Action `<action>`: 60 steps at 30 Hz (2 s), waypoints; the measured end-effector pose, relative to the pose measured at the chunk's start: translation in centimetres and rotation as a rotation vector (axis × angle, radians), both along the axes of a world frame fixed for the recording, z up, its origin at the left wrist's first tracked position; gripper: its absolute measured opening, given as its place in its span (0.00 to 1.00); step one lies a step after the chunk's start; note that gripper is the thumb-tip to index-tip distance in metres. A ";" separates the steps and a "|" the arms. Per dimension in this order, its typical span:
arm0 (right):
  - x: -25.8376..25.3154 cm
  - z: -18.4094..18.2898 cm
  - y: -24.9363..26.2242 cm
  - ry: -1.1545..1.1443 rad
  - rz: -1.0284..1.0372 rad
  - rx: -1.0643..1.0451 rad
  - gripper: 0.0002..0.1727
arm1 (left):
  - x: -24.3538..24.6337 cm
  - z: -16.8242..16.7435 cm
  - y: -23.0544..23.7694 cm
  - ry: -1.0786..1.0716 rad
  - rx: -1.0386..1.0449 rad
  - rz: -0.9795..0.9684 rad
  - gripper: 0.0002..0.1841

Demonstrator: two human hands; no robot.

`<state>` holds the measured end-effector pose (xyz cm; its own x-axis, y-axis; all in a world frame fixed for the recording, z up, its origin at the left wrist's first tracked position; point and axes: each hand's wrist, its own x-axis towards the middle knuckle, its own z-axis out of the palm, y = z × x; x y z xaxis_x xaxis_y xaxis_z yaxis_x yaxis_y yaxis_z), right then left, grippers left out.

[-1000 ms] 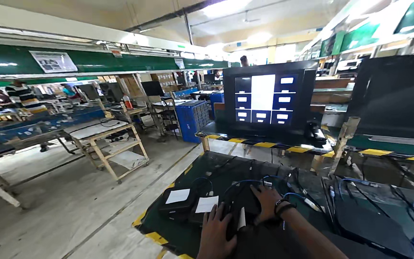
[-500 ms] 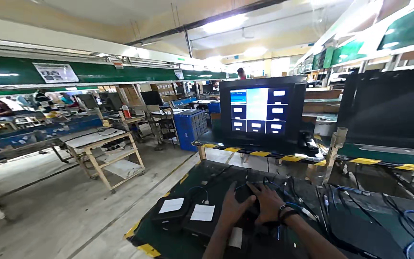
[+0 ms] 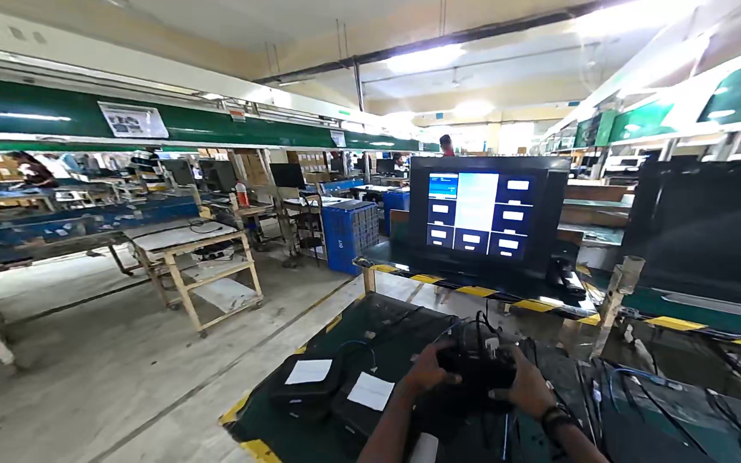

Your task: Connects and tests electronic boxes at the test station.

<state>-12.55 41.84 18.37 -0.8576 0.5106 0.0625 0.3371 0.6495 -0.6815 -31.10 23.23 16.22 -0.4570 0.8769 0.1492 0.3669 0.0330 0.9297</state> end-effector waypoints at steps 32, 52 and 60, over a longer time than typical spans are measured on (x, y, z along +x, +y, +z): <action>0.2 4.4 -1.4 0.006 -0.136 0.050 0.15 | 4.3 3.3 3.8 0.544 -0.590 0.018 0.53; 0.7 1.1 -2.0 -0.168 0.186 0.290 0.51 | 2.7 1.6 1.4 0.374 0.031 -0.032 0.22; 0.5 1.5 -2.3 -0.273 0.190 0.321 0.38 | 5.3 4.5 1.9 0.611 -0.144 0.268 0.14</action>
